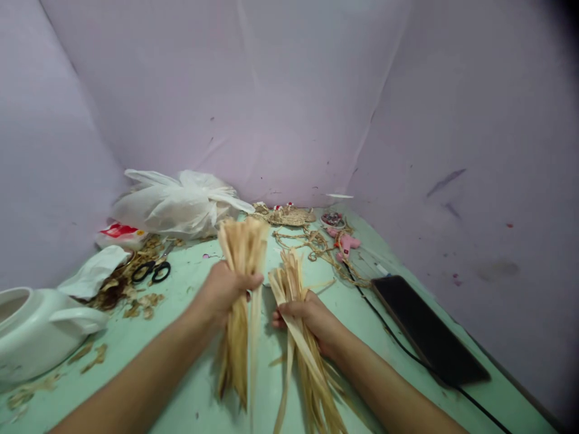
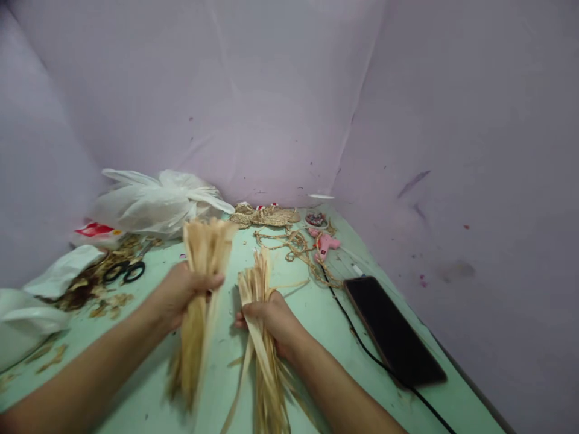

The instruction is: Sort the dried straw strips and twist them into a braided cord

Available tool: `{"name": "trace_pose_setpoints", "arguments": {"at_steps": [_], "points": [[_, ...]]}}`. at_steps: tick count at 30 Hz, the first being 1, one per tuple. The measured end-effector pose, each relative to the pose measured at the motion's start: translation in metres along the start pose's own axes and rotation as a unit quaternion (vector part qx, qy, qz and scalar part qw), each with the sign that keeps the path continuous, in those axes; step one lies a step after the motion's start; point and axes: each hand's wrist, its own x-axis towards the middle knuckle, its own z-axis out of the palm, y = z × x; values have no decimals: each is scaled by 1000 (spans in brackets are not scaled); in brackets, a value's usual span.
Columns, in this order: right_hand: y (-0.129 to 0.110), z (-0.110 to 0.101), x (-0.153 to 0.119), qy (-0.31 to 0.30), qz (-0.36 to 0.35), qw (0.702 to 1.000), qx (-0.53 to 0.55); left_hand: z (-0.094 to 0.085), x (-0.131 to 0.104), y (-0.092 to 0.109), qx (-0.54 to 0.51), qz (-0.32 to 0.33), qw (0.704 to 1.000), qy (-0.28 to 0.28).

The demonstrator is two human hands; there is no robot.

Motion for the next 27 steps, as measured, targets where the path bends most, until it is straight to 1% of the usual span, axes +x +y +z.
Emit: {"name": "trace_pose_setpoints", "arguments": {"at_steps": [2, 4, 5, 7, 8, 10, 12, 14, 17, 19, 20, 22, 24, 25, 27], "points": [[2, 1, 0, -23, -8, 999, 35, 17, -2, -24, 27, -19, 999, -2], [4, 1, 0, -41, -11, 998, 45, 27, -1, -43, 48, -14, 999, 10], [5, 0, 0, -44, -10, 998, 45, 29, -1, -48, 58, -5, 998, 16], [6, 0, 0, -50, -12, 998, 42, 29, 1, -53, 69, 16, 997, 24], [7, 1, -1, -57, -16, 997, 42, 28, 1, -52, 67, 22, 997, 27], [7, 2, -2, -67, -28, 996, 50, 27, 1, -50, 58, 14, 998, 30], [6, 3, -3, -74, -34, 994, 68, 24, -1, -46, 60, -9, 998, 15], [5, 4, -3, -74, -29, 994, 72, 21, -3, -40, 85, -21, 996, -4], [3, 4, -3, -51, -13, 998, 46, 15, -6, -24, 142, 16, 990, 1], [2, 5, -3, -38, -7, 999, 28, 17, -7, -10, 187, 58, 981, 9], [2, 6, -2, -36, -9, 999, 24, 21, -7, -4, 215, 83, 973, 4], [4, 7, -2, -30, -21, 999, 17, 36, -7, 3, 289, 127, 948, -30], [6, 8, -2, -24, -39, 999, 15, 55, -6, 1, 383, 165, 906, -68], [7, 8, -1, -27, -46, 999, 14, 65, -4, -3, 426, 182, 884, -69], [10, 8, -1, -38, -51, 998, 14, 81, 1, -13, 483, 218, 847, -39]]}}
